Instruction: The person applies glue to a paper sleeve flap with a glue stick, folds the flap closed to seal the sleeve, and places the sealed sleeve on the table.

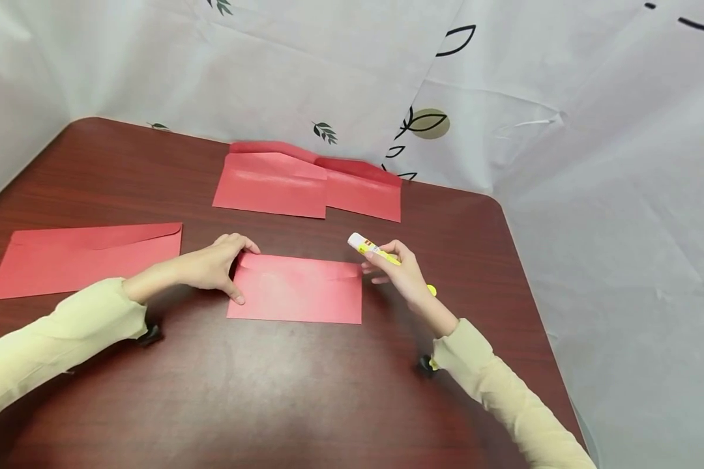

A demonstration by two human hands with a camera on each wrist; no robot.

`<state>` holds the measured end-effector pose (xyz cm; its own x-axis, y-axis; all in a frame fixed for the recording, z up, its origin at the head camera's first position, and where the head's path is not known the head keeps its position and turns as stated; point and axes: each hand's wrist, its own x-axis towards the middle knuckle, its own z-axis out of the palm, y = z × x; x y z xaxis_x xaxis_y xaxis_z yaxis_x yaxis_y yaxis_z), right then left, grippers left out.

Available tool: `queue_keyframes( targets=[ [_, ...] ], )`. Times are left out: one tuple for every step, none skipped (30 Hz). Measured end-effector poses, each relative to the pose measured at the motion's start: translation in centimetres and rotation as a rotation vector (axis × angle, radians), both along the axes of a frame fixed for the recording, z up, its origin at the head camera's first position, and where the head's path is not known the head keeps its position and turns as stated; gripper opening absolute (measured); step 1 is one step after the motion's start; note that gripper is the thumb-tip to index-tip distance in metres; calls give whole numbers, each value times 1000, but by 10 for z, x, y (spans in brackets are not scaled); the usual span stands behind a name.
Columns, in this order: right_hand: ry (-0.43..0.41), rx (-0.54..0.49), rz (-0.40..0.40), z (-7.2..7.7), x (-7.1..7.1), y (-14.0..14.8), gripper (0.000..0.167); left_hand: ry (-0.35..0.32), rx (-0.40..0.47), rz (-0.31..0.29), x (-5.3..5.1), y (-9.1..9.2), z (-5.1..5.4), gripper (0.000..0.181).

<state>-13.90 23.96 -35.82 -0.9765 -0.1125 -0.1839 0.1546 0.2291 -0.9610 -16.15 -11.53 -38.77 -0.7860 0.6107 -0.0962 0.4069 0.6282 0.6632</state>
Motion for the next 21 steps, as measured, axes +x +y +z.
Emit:
queue_keyframes(
  targets=[
    [3,-9,-9,1,1,1,13,3,13,11,2,-2,0,82],
    [7,-16,-17,2,1,1,13,8,29,24,4,-3,-1,81],
    [11,-19,-22,3,2,2,12,13,51,32,7,-5,0,80],
    [15,-22,-27,4,2,2,12,10,79,41,10,-6,-1,80],
    [18,-22,-29,5,3,2,12,5,108,48,13,-8,-1,79],
    [19,-19,-32,6,3,2,12,-7,133,58,16,-10,-1,78],
    [21,-18,-30,6,4,3,12,-23,164,64,19,-11,-1,77],
    [21,-20,-28,7,4,3,12,-45,197,75,23,-13,-1,76],
    [20,-22,-26,8,4,4,12,-67,228,93,26,-15,-1,75],
    [18,-28,-27,8,5,4,12,-83,253,117,29,-16,-1,74],
    [16,-33,-29,8,6,5,12,-97,280,144,32,-18,-1,73],
    [14,-39,-32,8,6,6,11,-107,314,171,34,-20,-1,72],
    [13,-42,-35,9,7,6,11,-114,352,197,36,-21,0,71],
    [13,-44,-38,9,8,7,11,-111,384,228,39,-24,1,71],
    [14,-48,-40,9,9,8,11,-96,415,260,40,-27,2,71],
    [14,-50,-41,9,10,9,11,-83,447,289,42,-30,3,71],
    [16,-51,-41,9,10,9,11,-74,481,321,43,-35,4,71],
    [16,-53,-39,9,11,10,11,-54,501,353,45,-40,5,70],
    [17,-52,-38,9,12,11,11,-40,516,390,46,-46,7,69],
    [16,-52,-36,9,12,12,11,-25,525,426,47,-54,8,68],
    [15,-53,-35,9,13,12,11,-10,534,462,47,-61,9,66]
  ],
)
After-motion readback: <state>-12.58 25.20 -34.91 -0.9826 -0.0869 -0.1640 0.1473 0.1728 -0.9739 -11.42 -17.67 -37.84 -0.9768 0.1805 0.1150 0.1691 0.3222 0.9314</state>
